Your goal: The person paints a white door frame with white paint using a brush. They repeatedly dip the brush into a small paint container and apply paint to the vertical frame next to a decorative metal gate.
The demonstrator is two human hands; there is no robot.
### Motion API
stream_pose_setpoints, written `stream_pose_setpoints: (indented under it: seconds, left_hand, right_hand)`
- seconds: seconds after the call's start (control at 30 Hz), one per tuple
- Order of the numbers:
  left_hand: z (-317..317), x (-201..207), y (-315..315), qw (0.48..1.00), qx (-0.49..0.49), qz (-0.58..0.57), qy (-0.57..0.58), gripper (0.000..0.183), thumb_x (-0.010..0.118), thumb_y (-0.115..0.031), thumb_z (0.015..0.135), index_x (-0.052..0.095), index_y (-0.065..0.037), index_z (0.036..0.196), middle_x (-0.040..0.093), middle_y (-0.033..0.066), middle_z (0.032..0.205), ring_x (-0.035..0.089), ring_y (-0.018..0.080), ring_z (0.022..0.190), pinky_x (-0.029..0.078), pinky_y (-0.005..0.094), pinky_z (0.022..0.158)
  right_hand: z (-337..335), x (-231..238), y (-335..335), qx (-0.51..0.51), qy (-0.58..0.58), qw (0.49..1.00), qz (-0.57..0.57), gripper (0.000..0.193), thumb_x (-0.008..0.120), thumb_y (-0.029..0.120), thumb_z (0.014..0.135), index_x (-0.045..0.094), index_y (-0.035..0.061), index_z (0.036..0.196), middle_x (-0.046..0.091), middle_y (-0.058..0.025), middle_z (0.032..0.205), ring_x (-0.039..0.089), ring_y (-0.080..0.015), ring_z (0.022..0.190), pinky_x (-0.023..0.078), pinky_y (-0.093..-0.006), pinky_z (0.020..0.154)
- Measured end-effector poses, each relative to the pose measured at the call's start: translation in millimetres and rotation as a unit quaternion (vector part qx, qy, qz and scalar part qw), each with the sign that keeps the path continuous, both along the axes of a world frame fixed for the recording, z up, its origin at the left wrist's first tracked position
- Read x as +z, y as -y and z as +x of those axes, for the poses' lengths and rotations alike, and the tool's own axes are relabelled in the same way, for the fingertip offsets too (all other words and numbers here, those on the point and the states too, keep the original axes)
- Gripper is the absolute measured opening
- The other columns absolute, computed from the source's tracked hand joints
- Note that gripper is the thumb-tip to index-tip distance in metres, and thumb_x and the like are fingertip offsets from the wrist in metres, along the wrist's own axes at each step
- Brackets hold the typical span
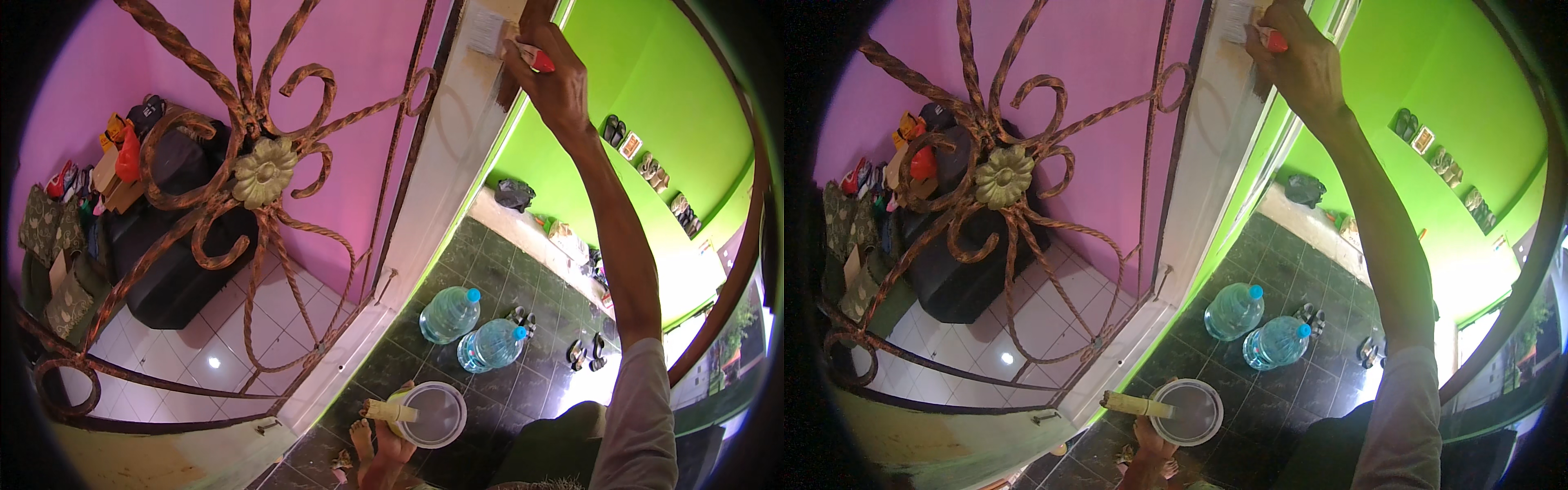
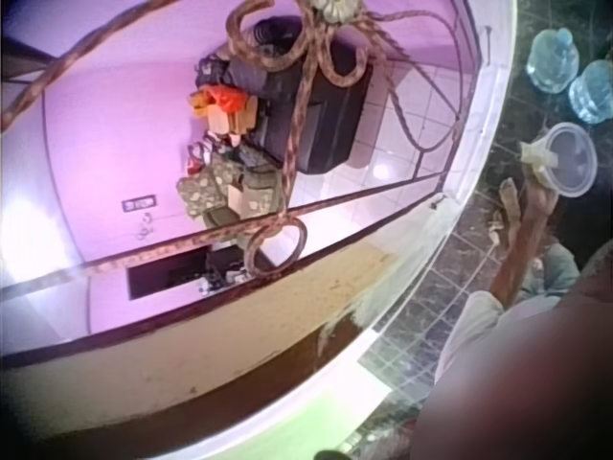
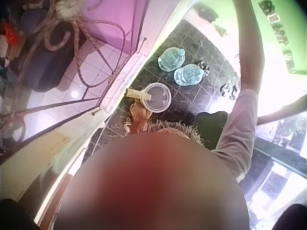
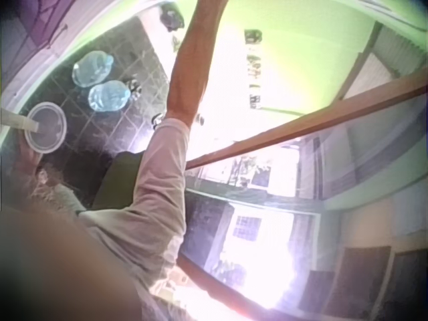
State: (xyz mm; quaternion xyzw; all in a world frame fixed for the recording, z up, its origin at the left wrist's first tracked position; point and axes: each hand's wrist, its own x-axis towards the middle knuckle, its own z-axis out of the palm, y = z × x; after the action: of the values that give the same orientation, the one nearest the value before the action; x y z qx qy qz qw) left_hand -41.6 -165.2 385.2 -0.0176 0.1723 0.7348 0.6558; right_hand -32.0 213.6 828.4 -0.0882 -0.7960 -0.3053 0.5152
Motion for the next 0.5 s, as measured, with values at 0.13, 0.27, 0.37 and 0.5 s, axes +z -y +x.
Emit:
stream_pose_setpoints:
  seconds: [0.13,0.27,0.37,0.5]
  left_hand:
    - [0.0,0.8,-0.4,1.0,-0.001,0.003,0.003,0.086,0.041,-0.068,0.099,0.038,0.001,0.15,0.054,0.0197,0.143,0.054,0.0334,0.132,0.044,0.0514,0.113]
    - [0.5,5.1,-3.4,1.0,-0.011,-0.001,-0.006,0.084,0.04,-0.067,0.099,0.039,0.001,0.149,0.054,0.0199,0.143,0.055,0.0332,0.131,0.045,0.0516,0.112]
    - [1.0,8.8,-2.1,1.0,-0.007,-0.005,-0.021,0.084,0.039,-0.067,0.1,0.039,0.001,0.149,0.055,0.0201,0.142,0.055,0.0331,0.13,0.046,0.0515,0.111]
    - [1.6,2.4,-1.7,1.0,-0.011,0.015,-0.006,0.084,0.039,-0.067,0.1,0.039,0.001,0.149,0.055,0.0202,0.141,0.056,0.0331,0.13,0.046,0.0513,0.111]
  right_hand:
    - [1.6,-9.4,2.0,0.066,-0.029,0.997,-0.015,0.021,0.081,0.01,0.085,0.067,0.0002,0.096,0.066,-0.0105,0.089,0.067,-0.0232,0.077,0.054,-0.0341,0.07]
    - [5.2,-19.0,-0.1,0.059,-0.023,0.996,-0.054,0.017,0.079,0.007,0.086,0.067,-0.0001,0.095,0.066,-0.0087,0.088,0.067,-0.0166,0.078,0.054,-0.0319,0.072]
    - [2.0,-19.7,10.7,0.036,-0.057,0.996,-0.065,0.016,0.078,0.007,0.086,0.067,0.0,0.094,0.066,-0.0084,0.088,0.066,-0.0153,0.079,0.054,-0.0312,0.073]
    - [16.1,-19.8,6.8,-0.008,0.007,1.0,-0.03,0.015,0.078,0.007,0.086,0.069,0.0013,0.096,0.068,-0.0073,0.092,0.068,-0.022,0.079,0.055,-0.0321,0.073]
